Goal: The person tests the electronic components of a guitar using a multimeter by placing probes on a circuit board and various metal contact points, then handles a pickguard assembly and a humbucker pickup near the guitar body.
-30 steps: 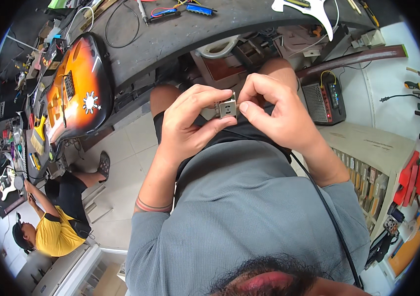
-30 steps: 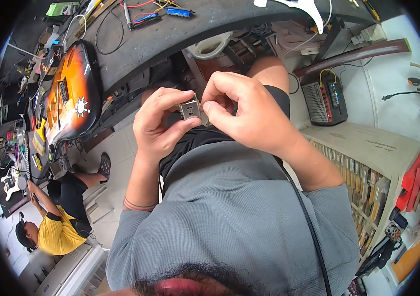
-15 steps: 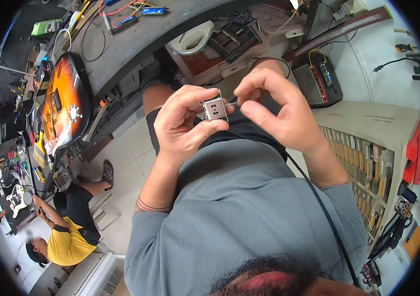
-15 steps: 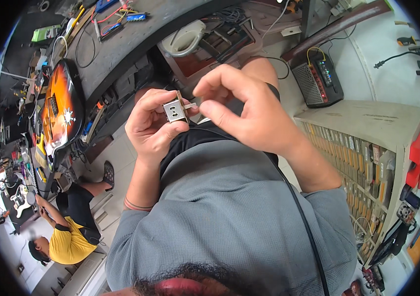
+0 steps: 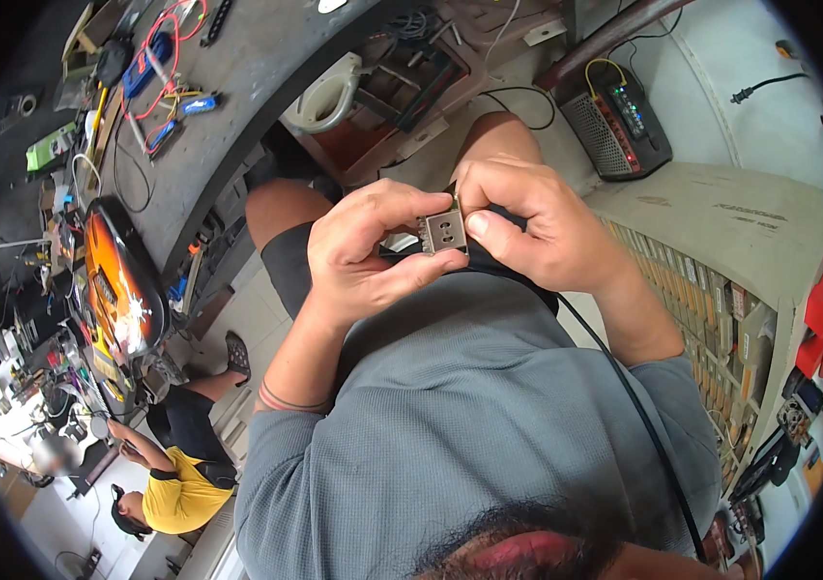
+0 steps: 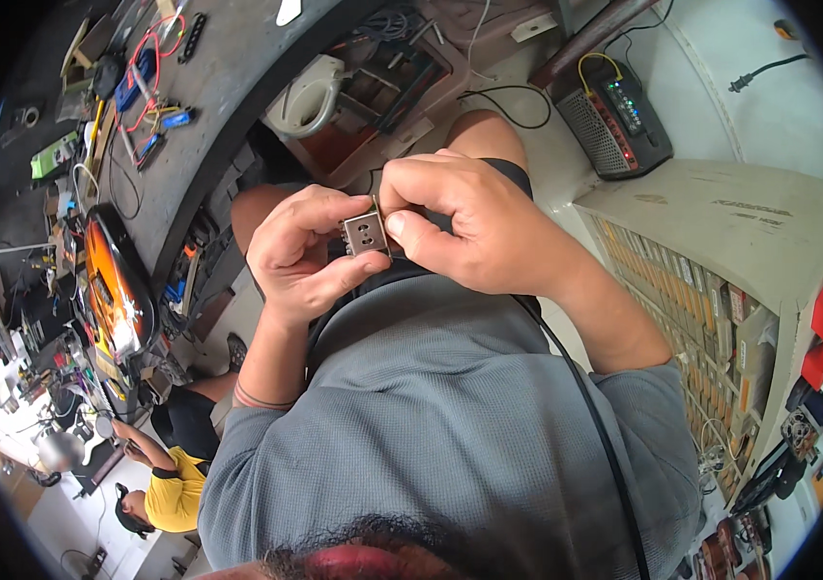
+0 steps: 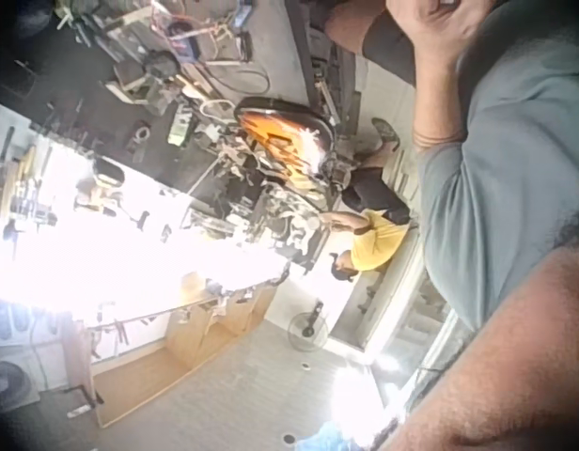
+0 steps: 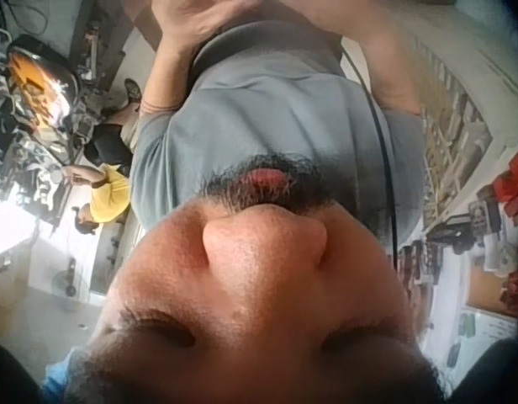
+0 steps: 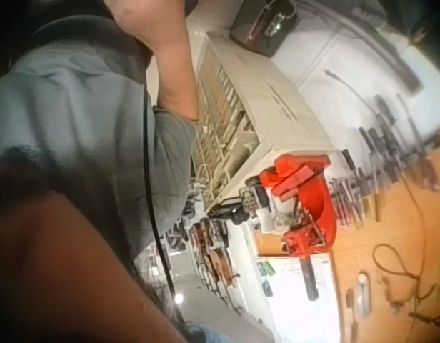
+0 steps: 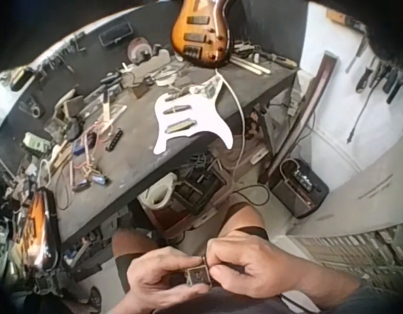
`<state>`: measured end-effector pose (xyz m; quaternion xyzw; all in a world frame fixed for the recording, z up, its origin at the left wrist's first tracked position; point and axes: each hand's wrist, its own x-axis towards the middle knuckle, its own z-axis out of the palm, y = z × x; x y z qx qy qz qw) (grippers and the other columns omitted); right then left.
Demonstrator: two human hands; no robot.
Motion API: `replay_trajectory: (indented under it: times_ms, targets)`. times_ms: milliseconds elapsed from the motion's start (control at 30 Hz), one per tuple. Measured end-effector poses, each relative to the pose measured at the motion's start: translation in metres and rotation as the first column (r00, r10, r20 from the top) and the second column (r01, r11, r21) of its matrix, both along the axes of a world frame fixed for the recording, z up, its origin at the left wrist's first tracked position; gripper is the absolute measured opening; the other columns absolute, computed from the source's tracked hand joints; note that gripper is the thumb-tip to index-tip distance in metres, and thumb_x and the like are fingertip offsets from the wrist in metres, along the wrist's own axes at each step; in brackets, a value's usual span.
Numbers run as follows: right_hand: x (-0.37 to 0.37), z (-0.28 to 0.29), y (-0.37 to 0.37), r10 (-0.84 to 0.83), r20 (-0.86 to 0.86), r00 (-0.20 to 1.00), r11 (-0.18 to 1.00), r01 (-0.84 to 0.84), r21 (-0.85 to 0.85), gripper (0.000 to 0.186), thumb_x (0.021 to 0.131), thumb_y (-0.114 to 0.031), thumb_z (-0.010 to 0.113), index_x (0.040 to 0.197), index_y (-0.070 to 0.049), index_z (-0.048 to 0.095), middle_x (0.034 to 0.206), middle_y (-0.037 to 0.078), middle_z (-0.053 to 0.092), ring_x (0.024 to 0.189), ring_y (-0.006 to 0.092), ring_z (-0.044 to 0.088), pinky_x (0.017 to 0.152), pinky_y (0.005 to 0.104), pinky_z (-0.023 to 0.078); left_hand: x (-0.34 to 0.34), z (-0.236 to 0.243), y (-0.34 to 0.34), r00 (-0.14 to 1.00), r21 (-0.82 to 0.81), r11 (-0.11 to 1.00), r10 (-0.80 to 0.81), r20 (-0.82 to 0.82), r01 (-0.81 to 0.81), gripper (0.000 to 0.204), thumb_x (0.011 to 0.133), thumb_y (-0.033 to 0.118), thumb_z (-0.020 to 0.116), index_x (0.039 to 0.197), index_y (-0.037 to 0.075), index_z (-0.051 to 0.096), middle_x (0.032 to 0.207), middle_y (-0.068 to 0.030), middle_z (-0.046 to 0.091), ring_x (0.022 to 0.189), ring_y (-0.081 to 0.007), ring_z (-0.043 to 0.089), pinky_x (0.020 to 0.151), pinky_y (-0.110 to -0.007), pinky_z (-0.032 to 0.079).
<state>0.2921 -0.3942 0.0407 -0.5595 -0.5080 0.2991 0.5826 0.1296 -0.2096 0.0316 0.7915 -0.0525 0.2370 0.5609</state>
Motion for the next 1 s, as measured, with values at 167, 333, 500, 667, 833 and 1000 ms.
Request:
replay_trajectory:
  times_ms: [167, 333, 500, 667, 833, 1000]
  targets:
    - [0.061, -0.017, -0.032, -0.180, -0.275, 0.944, 0.983, 0.167, -0.070, 0.017, 0.112, -0.014, 0.058, 0.097, -0.007, 0.060, 0.085, -0.004, 0.054, 0.079, 0.0058, 0.054, 0.072, 0.0264, 0.046, 0.009, 0.011, 0.008, 0.997, -0.509, 0.859, 0.071, 0.015, -0.053, 0.043, 0.091, -0.003, 0.090, 0.128, -0.011, 0.069, 0.111, -0.0183, 0.072, 0.096, -0.0313, 0.083, 0.083, -0.041, 0.072]
    - [0.039, 0.016, -0.013, -0.215, -0.232, 0.949, 0.975, 0.193, -0.111, 0.014, 0.113, -0.013, 0.061, 0.104, -0.003, 0.066, 0.092, -0.002, 0.064, 0.085, 0.0082, 0.060, 0.081, 0.0281, 0.052, 0.015, 0.023, 0.012, 1.000, -0.353, 0.936, -0.001, 0.003, 0.002, 0.051, 0.087, 0.005, 0.097, 0.129, -0.010, 0.071, 0.109, -0.0173, 0.074, 0.095, -0.0288, 0.082, 0.083, -0.037, 0.069]
    - [0.007, 0.036, 0.021, -0.037, 0.130, 0.991, 0.999, 0.035, 0.016, 0.014, 0.105, -0.014, 0.067, 0.097, -0.002, 0.065, 0.082, 0.010, 0.064, 0.079, 0.0249, 0.064, 0.078, 0.0371, 0.053, 0.011, 0.024, 0.018, 0.992, -0.070, 0.997, 0.030, 0.123, -0.021, 0.053, 0.080, 0.014, 0.103, 0.122, -0.006, 0.077, 0.102, -0.0139, 0.078, 0.090, -0.0208, 0.074, 0.074, -0.031, 0.058]
    - [-0.009, 0.030, 0.028, 0.003, 0.188, 0.982, 0.995, -0.022, 0.099, 0.016, 0.106, -0.014, 0.064, 0.092, -0.006, 0.062, 0.079, 0.005, 0.057, 0.075, 0.0201, 0.057, 0.073, 0.0372, 0.049, -0.043, 0.033, 0.020, 0.991, -0.189, 0.980, 0.078, 0.109, -0.057, 0.047, 0.089, 0.004, 0.094, 0.129, -0.009, 0.072, 0.106, -0.0166, 0.074, 0.090, -0.0247, 0.080, 0.076, -0.032, 0.063]
    - [-0.024, 0.027, 0.030, -0.138, -0.156, 0.978, 0.990, 0.131, -0.051, 0.019, 0.111, -0.020, 0.067, 0.101, -0.003, 0.066, 0.093, 0.001, 0.065, 0.083, 0.0107, 0.061, 0.078, 0.0311, 0.055, -0.092, 0.031, 0.044, 0.936, 0.133, 0.958, 0.211, 0.280, -0.256, 0.043, 0.089, -0.015, 0.081, 0.130, -0.004, 0.069, 0.112, -0.0187, 0.077, 0.103, -0.0303, 0.082, 0.082, -0.037, 0.067]
    - [-0.097, 0.051, 0.067, 0.022, 0.326, 0.945, 0.996, -0.048, 0.070, 0.046, 0.091, -0.031, 0.092, 0.124, -0.009, 0.070, 0.102, 0.003, 0.072, 0.087, 0.0201, 0.069, 0.093, 0.0379, 0.050, -0.117, 0.033, 0.042, 0.882, 0.243, 0.895, 0.262, 0.391, -0.374, 0.027, 0.082, -0.012, 0.082, 0.104, 0.001, 0.072, 0.113, -0.0192, 0.081, 0.106, -0.0331, 0.082, 0.086, -0.040, 0.067]
